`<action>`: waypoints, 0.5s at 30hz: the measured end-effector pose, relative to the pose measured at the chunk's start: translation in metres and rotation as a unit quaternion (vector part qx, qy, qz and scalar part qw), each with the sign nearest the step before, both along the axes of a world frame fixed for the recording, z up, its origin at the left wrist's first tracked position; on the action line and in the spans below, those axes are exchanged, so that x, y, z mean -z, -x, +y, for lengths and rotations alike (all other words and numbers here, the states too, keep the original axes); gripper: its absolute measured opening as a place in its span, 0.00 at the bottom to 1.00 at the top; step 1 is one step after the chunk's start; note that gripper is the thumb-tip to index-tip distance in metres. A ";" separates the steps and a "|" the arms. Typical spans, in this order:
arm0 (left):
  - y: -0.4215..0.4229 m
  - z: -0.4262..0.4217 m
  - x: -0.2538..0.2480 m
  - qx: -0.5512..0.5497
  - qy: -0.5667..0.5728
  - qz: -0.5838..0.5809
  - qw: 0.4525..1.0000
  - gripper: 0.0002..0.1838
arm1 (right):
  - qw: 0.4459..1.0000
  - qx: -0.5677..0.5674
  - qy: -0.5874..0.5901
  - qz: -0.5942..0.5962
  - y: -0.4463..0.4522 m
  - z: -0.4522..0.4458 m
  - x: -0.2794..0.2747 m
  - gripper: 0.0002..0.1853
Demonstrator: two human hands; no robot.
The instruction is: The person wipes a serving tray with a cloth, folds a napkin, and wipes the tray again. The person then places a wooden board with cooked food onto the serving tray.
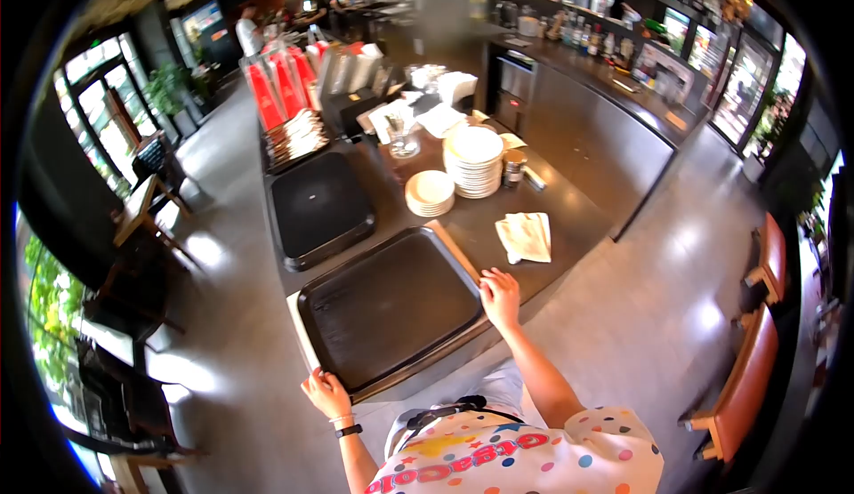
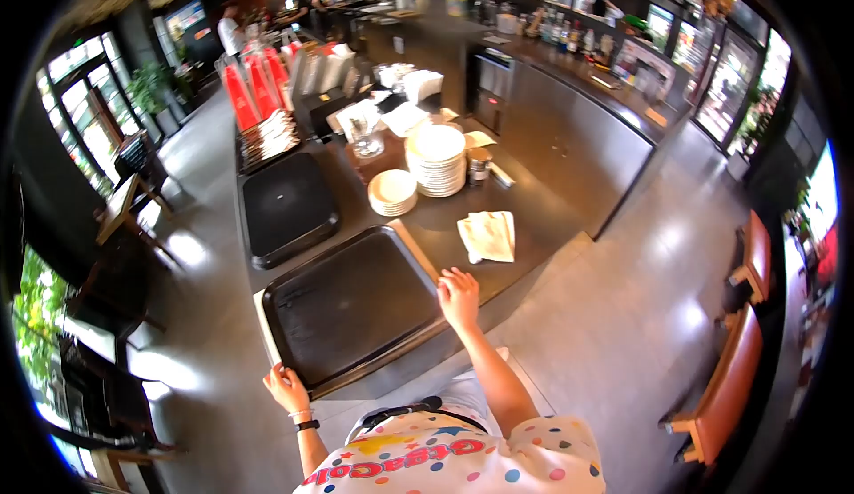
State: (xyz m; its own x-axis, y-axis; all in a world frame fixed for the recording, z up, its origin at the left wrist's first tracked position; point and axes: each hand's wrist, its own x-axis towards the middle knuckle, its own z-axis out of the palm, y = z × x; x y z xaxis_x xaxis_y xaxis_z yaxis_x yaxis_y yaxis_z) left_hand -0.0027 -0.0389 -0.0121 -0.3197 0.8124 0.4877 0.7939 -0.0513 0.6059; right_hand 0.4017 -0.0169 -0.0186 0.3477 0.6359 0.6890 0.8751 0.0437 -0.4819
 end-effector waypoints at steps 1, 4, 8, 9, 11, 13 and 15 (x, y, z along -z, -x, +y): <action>0.000 0.000 0.000 -0.006 0.001 -0.004 1.000 0.08 | 1.000 -0.001 -0.001 0.004 0.000 -0.001 -0.001 0.04; 0.000 0.000 0.002 -0.013 0.016 0.016 1.000 0.03 | 1.000 0.000 -0.010 0.009 -0.002 -0.001 0.001 0.03; 0.005 0.001 0.008 -0.011 0.018 0.014 1.000 0.03 | 1.000 -0.006 -0.018 0.002 -0.005 0.000 0.000 0.03; 0.006 0.002 0.010 -0.008 0.020 0.011 1.000 0.03 | 1.000 -0.018 -0.006 -0.012 -0.009 -0.001 -0.005 0.03; 0.007 0.002 0.012 -0.010 0.029 0.007 1.000 0.03 | 0.993 -0.093 0.002 0.069 -0.023 -0.002 -0.008 0.04; 0.005 0.002 0.007 -0.006 0.020 0.011 1.000 0.03 | 0.990 -0.102 0.008 0.100 -0.020 -0.016 -0.046 0.05; 0.004 0.000 0.005 0.005 0.002 0.025 1.000 0.05 | 0.985 -0.125 -0.018 0.119 -0.018 -0.022 -0.074 0.06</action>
